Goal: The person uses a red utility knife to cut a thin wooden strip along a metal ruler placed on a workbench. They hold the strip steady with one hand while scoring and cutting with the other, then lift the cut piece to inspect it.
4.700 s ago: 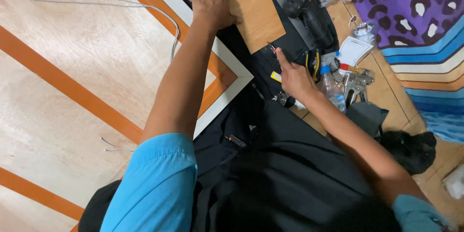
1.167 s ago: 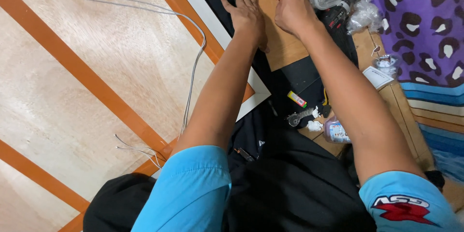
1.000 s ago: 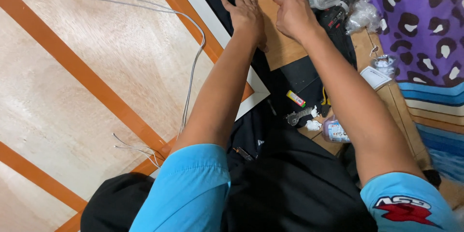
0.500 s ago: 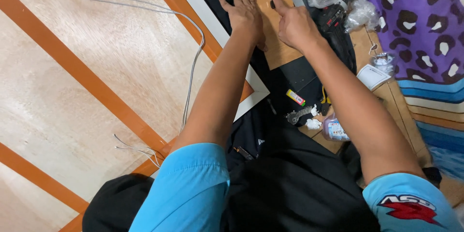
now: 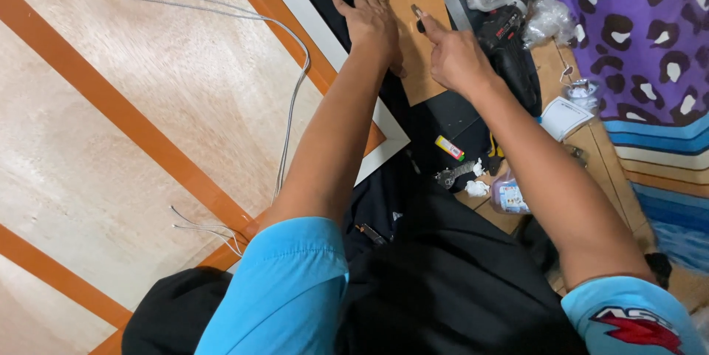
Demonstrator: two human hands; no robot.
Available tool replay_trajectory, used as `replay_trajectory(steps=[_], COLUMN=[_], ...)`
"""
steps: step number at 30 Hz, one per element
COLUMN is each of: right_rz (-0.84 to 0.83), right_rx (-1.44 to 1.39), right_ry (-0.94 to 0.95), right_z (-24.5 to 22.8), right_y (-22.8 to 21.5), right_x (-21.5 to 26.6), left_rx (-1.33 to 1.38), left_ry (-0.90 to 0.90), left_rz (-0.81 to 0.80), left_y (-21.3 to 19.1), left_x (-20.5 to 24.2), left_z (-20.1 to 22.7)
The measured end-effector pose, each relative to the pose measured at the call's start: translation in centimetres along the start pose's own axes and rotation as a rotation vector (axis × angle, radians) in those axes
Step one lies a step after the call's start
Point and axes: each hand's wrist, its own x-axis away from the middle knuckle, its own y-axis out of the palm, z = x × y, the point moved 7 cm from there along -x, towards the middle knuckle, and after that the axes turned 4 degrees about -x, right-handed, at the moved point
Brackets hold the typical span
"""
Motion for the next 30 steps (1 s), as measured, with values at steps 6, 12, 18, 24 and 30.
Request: replay_trajectory(steps=[6,12,18,24,30], right_rz=[-0.002,0.002,-0.004,0.034,0.011], right_rx=[0.015,-0.026,-0.071,0.043,-0.016], right_ry=[0.071,0.052,0.085,-0.023,0.031], right_z=[0.2,-0.5,0.6,1.8,1.2], right_y=[0.2,-0.1,1.1,2.9,2.5], right_x=[1.8,2.8,3.9,5.1,6.7], left_rx=[0.03,0.013,0.022,-0.005,0.006], left_ry=[0.015,0.001,-0.002,0.02,0.0], left_rz=[0.007,0.036,0.015,0.004,0.013], left_y=[0.0,-0.1,-0.2,-0.1,-0.2], left_x=[-0.2,-0.3,-0.1,0.1,-0.2], left_z=[0.1,0.0,-0.2,0.2,0.0])
